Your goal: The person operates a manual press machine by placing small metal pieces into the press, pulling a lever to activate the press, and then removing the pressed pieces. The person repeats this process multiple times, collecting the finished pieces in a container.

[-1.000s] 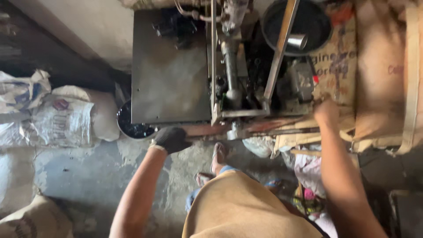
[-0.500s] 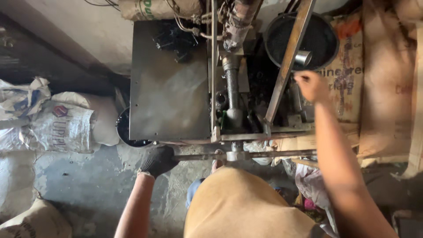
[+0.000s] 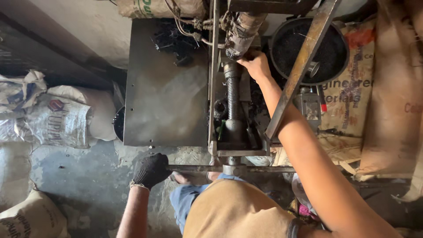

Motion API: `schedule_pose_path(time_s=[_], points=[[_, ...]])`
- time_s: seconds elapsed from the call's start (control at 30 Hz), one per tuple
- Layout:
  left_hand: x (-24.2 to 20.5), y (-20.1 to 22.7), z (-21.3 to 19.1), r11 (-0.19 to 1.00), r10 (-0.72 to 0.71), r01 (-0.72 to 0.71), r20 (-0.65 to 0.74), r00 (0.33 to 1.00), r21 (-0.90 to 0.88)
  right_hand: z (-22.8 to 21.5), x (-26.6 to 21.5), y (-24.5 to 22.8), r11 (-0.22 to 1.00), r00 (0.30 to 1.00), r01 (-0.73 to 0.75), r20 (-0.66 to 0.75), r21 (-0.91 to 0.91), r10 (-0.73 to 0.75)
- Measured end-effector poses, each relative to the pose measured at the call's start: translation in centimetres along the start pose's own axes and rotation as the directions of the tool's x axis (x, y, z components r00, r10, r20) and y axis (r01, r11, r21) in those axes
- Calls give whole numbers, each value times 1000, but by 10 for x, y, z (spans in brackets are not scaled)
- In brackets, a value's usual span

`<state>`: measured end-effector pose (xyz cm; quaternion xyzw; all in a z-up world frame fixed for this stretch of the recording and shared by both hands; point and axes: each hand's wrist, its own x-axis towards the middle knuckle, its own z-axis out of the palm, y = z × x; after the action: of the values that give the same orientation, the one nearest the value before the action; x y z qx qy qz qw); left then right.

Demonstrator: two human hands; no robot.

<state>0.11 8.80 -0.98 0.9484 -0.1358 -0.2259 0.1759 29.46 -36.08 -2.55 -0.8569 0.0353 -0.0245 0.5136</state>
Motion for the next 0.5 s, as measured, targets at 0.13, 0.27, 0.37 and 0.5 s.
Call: schedule_pose_path(time_s=[0.13,0.27,0.37,0.5], points=[[3,-6,6,999,44,-43,-30,999,13,1,1,11,898,885,351,-218,-265,-410],[0,0,2,993,45,-43,-22,999,112,-41,-6,12,952,761,262,-641,161,-101],[-4,1,2,999,29,-27,-68,997,28,-118,-14,-14,833,443,540,-803,-117,-400],[-4,-1,-2,999,-30,29,20,999,35,-190,-6,-124,902,458,377,-889,210,16]])
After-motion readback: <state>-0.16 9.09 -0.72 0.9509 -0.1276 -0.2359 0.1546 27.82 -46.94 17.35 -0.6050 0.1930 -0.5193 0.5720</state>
